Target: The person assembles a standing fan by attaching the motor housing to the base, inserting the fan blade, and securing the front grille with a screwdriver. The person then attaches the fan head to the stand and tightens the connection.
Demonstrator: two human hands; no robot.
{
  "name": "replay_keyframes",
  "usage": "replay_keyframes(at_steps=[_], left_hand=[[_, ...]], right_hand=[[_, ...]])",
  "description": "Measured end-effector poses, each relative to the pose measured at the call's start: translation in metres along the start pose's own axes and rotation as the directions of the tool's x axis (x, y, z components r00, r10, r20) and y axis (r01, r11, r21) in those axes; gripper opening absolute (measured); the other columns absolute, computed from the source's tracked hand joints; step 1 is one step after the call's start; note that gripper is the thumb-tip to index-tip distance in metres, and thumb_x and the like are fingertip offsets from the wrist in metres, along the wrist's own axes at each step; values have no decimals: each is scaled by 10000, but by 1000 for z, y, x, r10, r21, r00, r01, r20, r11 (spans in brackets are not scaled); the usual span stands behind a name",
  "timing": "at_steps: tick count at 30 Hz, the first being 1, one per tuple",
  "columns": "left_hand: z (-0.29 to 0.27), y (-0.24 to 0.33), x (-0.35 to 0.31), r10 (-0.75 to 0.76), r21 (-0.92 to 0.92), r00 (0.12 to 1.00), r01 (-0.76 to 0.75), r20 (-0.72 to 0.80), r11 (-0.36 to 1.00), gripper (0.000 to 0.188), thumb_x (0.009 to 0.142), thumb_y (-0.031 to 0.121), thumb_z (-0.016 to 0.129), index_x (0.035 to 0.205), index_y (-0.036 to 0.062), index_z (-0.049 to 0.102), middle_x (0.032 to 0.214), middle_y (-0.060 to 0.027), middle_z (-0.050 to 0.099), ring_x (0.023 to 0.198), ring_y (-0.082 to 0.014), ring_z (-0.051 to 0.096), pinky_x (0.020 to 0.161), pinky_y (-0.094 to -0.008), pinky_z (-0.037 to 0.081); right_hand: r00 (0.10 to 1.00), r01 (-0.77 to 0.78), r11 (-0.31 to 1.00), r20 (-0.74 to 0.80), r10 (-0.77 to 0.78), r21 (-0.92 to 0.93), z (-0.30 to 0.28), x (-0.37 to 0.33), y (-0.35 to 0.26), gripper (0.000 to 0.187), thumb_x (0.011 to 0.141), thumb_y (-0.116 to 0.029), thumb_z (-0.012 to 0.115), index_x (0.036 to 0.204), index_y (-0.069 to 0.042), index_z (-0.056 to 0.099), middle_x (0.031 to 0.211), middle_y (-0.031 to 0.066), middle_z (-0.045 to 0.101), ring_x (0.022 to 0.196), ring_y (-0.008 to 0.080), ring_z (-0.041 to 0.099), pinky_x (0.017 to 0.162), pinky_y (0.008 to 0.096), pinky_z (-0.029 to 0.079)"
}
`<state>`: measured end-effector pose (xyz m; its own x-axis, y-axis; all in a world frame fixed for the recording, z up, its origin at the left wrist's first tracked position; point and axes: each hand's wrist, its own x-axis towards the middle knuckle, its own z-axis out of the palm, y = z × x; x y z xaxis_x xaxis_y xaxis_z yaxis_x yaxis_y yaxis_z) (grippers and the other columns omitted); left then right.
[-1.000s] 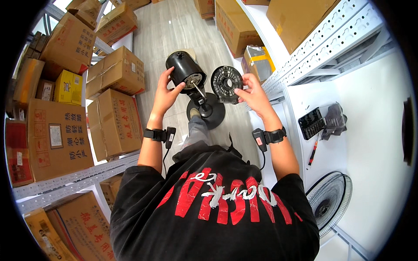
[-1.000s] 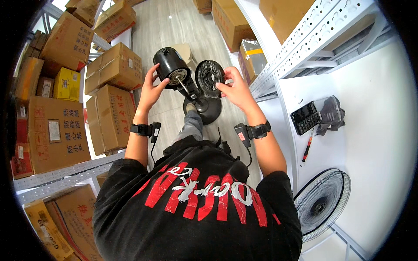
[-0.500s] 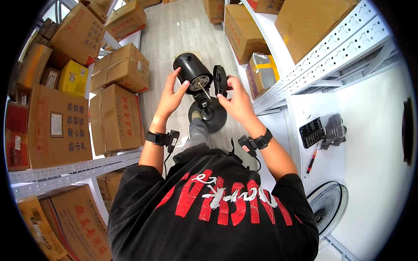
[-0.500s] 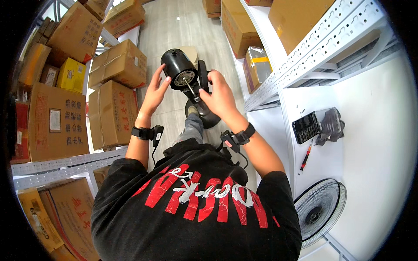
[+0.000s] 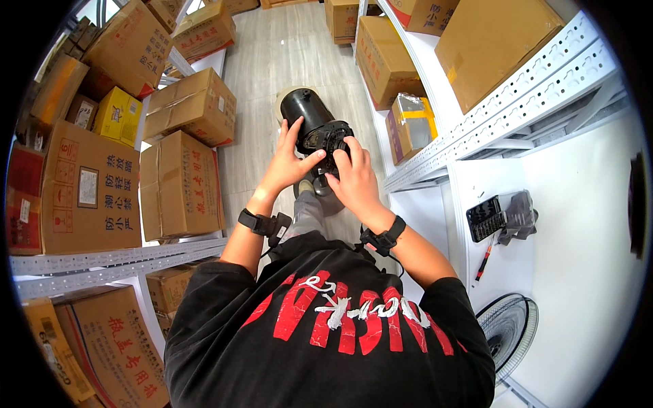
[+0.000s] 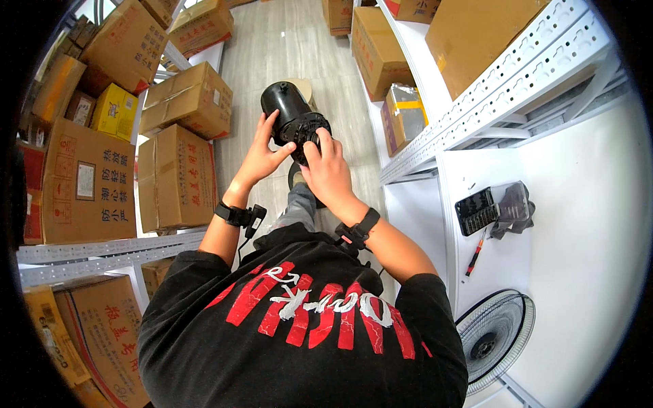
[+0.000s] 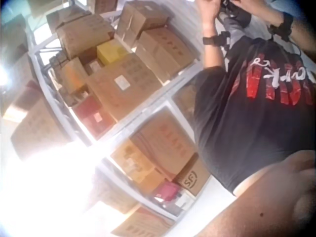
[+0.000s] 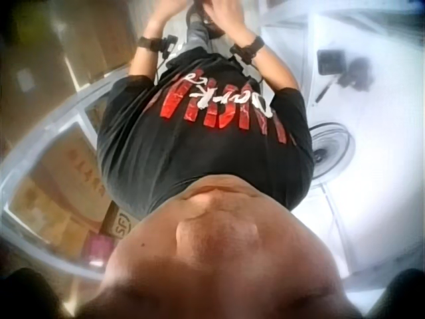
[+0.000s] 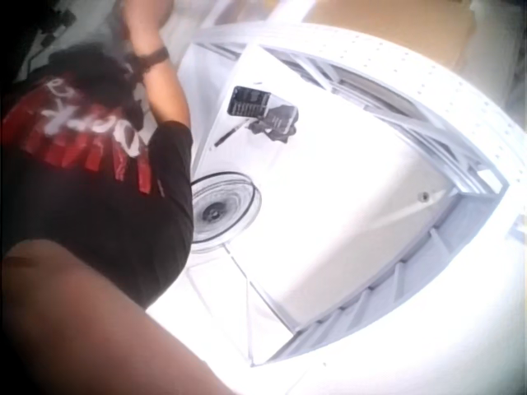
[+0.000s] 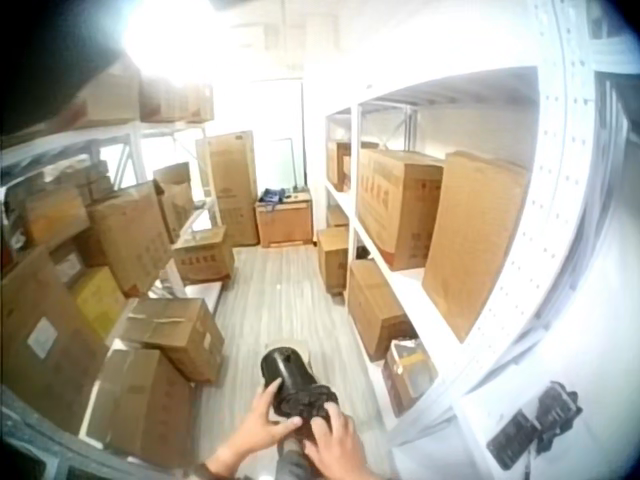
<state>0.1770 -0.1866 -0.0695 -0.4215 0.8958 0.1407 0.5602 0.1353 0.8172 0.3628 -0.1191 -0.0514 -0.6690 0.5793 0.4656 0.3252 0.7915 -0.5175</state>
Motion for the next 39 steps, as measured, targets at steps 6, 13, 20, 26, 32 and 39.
replay_keyframes(at_steps=[6, 13, 20, 26, 32, 39], left_hand=[[-1, -12, 1, -63, -236, 998, 65, 16, 969, 827, 864, 377, 749, 1537, 157, 322, 1582, -345, 130, 1471, -437, 231, 1143, -465, 331], [-6, -10, 1, -63, -291, 994, 85, 83, 953, 909, 828, 397, 782, 1555, 162, 291, 1591, -335, 111, 1475, -425, 232, 1138, -458, 340], [-13, -13, 2, 2, -141, 990, 18, 138, 990, 1193, 663, 461, 898, 1584, 171, 198, 1580, -367, 72, 1496, -432, 136, 1162, -488, 293], [-15, -15, 0, 35, -133, 988, -15, 152, 991, 1197, 654, 459, 904, 1579, 149, 212, 1573, -378, 72, 1492, -442, 143, 1160, -487, 292], [-17, -6, -2, 29, -101, 990, -15, 141, 995, 1175, 642, 329, 923, 1575, 164, 230, 1578, -356, 105, 1466, -431, 245, 1091, -465, 394], [-18, -1, -5, -16, 8, 997, 16, 76, 1000, 1082, 661, 142, 879, 1560, 248, 285, 1603, -259, 166, 1355, -404, 447, 821, -393, 559]], right_hand=[[998, 44, 989, -47, -51, -141, -8, -15, -4, 623, 628, -188, 872, 1145, -87, 539, 1308, 171, 455, 1142, 417, 489, 900, 498, 461], [991, 108, 985, -64, -117, -136, 22, -22, 8, 670, 614, -187, 885, 1169, -97, 521, 1273, 190, 433, 1212, 455, 451, 933, 530, 445], [990, 118, 990, -69, -123, -75, 34, -17, 12, 714, 598, -204, 902, 1185, -70, 518, 1245, 203, 418, 1170, 458, 460, 939, 502, 469], [988, 151, 989, -21, -150, 4, 29, -27, -2, 638, 688, -150, 838, 1230, -37, 520, 1248, 204, 416, 1206, 452, 445, 991, 507, 445], [992, 112, 993, -63, -110, 41, 34, -16, 13, 489, 763, -31, 695, 1233, -10, 563, 1225, 202, 457, 1228, 438, 447, 1031, 509, 415], [986, 135, 962, 65, -154, 236, 19, 0, 30, 490, 785, -22, 653, 1269, -12, 577, 1322, 204, 491, 1220, 394, 502, 1048, 459, 425]])
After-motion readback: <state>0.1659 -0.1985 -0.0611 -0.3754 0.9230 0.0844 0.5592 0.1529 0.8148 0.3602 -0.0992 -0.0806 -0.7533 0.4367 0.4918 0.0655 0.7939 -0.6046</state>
